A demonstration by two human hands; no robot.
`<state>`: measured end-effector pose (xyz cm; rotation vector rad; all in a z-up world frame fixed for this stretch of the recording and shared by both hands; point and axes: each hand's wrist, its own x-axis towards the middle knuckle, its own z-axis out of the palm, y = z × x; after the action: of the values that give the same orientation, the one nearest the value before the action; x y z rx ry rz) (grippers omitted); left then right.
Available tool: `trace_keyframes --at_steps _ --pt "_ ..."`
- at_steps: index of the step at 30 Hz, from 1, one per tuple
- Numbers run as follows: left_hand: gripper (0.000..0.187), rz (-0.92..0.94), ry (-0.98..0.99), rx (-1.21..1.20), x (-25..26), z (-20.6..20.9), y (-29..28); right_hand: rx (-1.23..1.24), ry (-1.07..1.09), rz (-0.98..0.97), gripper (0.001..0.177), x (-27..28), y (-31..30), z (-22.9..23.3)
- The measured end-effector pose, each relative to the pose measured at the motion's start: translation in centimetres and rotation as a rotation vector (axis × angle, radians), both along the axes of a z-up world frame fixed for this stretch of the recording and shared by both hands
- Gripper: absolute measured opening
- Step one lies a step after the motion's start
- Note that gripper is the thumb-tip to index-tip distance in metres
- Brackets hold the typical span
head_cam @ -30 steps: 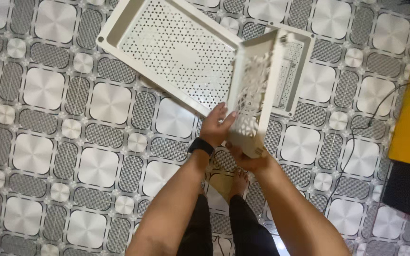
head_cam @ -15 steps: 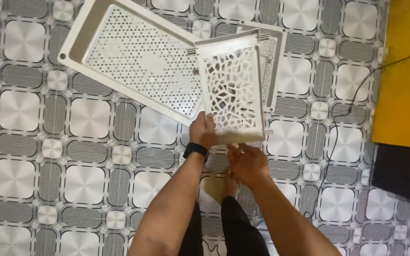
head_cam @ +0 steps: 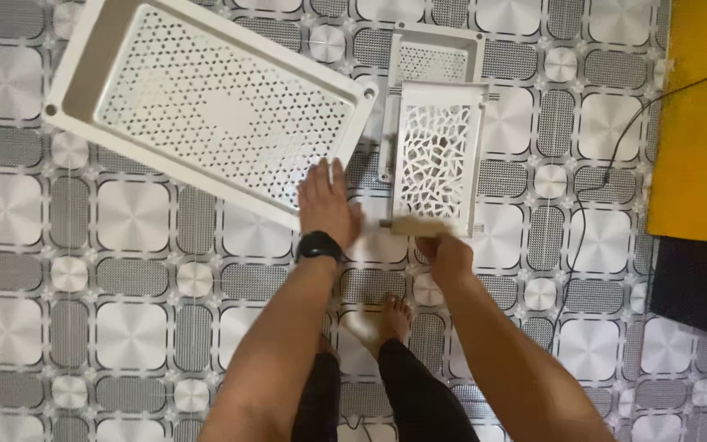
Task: The person assembles white plastic trays by hand, interlocking multiple pieces together on a tiled floor. They repeatedly pick up, align, and snap the trays into a stacked configuration.
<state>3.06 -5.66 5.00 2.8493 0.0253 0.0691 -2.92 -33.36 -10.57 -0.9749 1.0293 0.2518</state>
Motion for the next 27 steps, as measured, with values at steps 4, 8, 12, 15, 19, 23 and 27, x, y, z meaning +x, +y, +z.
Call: trace_keyframes --at_steps 4,8,12,15,19,23,27 --pt "0.091 -0.019 0.161 0.078 1.1 -1.4 1.8 -0.376 -0.043 0.385 0.012 3.7 -1.9 -7.1" --pt "0.085 -0.061 0.155 -0.043 0.1 -0.8 2.9 -0.075 0.203 -0.171 0.014 6.9 -2.2 -12.6" --pt "0.083 -0.041 0.189 -0.105 -0.4 1.5 3.0 -0.071 0.280 -0.232 0.016 8.8 -1.9 -16.3" --pt "0.082 -0.035 0.203 -0.101 -0.4 2.9 2.6 -0.114 0.333 -0.154 0.016 9.5 -2.2 -18.0" --pt "0.082 -0.033 0.156 -0.088 -0.4 3.7 2.6 -0.097 0.273 -0.122 0.015 10.2 -1.6 -19.5" --pt "0.080 -0.032 0.215 -0.058 -0.5 3.7 2.6 0.014 0.247 -0.072 0.015 11.5 -1.5 -20.6" --pt "0.079 -0.043 0.227 -0.041 -0.7 3.2 2.9 -0.700 -0.181 0.771 0.027 10.6 -2.6 -20.1"
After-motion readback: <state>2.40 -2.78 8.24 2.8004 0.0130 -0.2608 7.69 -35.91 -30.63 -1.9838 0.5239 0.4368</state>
